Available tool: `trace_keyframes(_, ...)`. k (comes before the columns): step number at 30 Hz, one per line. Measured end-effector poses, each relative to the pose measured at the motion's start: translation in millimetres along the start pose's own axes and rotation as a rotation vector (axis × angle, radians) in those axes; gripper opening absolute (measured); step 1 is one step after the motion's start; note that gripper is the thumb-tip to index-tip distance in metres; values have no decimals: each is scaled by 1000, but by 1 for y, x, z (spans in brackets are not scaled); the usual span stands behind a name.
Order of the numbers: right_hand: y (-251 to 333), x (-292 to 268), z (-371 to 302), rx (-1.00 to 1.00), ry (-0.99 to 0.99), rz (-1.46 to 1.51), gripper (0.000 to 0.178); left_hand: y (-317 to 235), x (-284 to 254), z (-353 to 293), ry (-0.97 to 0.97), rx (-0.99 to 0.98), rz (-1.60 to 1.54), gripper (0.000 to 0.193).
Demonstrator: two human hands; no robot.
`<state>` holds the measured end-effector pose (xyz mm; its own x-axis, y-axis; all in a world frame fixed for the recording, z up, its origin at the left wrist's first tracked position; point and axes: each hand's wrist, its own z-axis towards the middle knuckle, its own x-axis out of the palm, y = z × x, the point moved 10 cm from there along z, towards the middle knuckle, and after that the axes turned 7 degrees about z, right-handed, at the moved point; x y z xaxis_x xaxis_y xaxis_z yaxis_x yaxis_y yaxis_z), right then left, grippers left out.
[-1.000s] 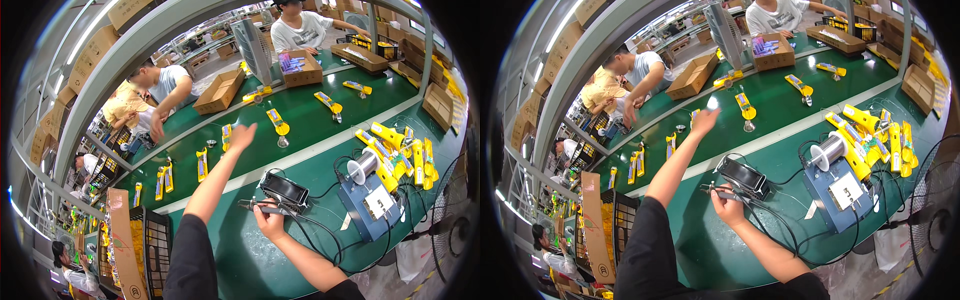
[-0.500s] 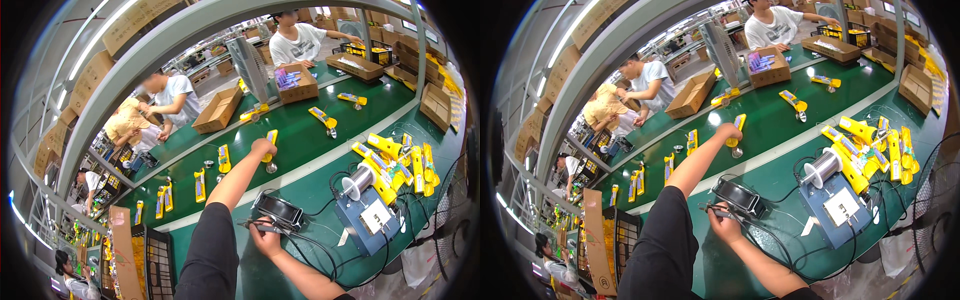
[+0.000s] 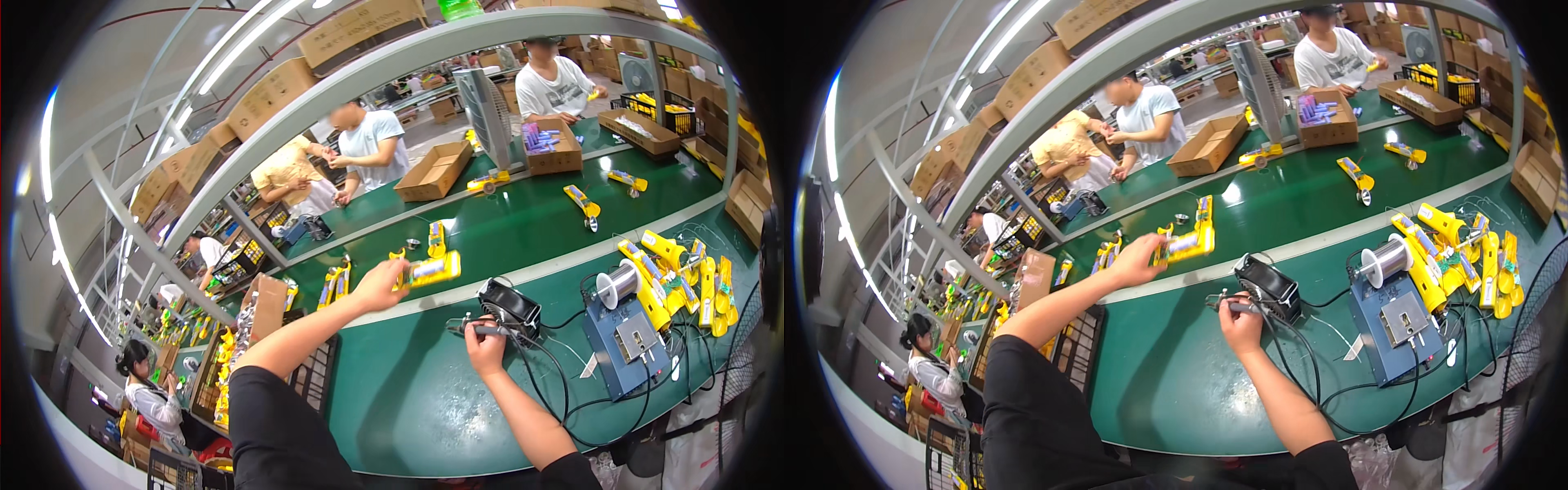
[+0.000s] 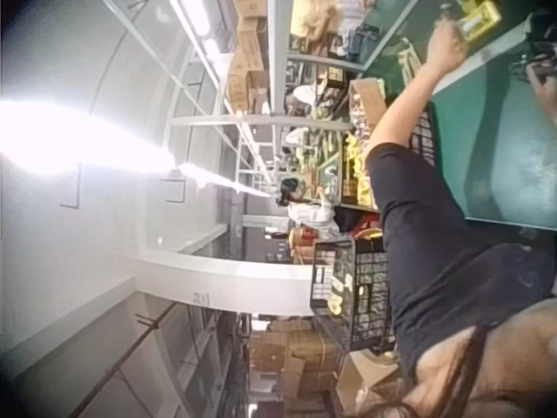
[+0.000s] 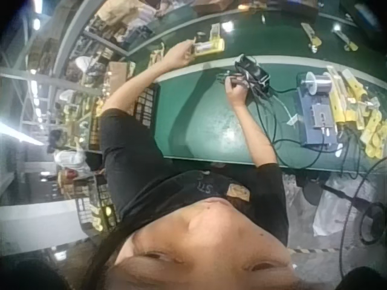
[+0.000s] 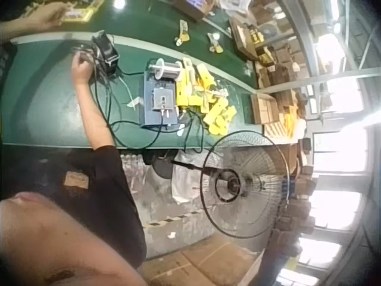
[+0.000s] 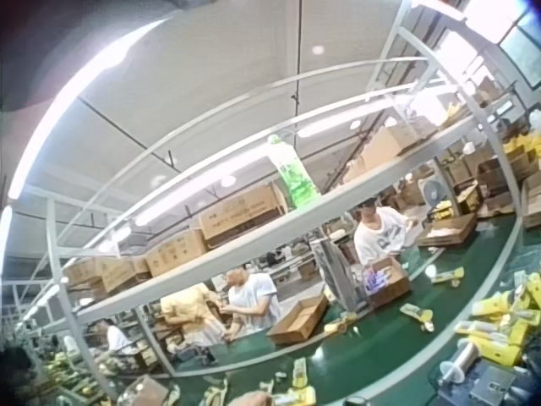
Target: The person assembles flashlights on a factory line by placing electronic components into casings, soldering the connections using a soldering iron, and setting the assembled flashlights onto a conveyor belt.
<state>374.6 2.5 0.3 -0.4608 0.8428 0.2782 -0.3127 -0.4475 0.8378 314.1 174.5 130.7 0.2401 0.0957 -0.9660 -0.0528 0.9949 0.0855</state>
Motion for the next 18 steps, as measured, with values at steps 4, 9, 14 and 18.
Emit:
trace_keyframes(4, 2, -2, 1, -103, -18, -79, 17, -47, -2, -75, 105, 128, 34, 40)
trace_keyframes(9, 3, -1, -2, -104, -8, -72, 18, -126, 30, -151, 358, 261, -87, 46)
trace_keyframes(14, 8, -3, -4, -96, -43, -62, 17, -172, 58, -186, 508, 408, -27, 48)
trace_keyframes(18, 16, -8, -6, -109, -61, -48, 17, -188, 60, -199, 619, 486, -117, 50)
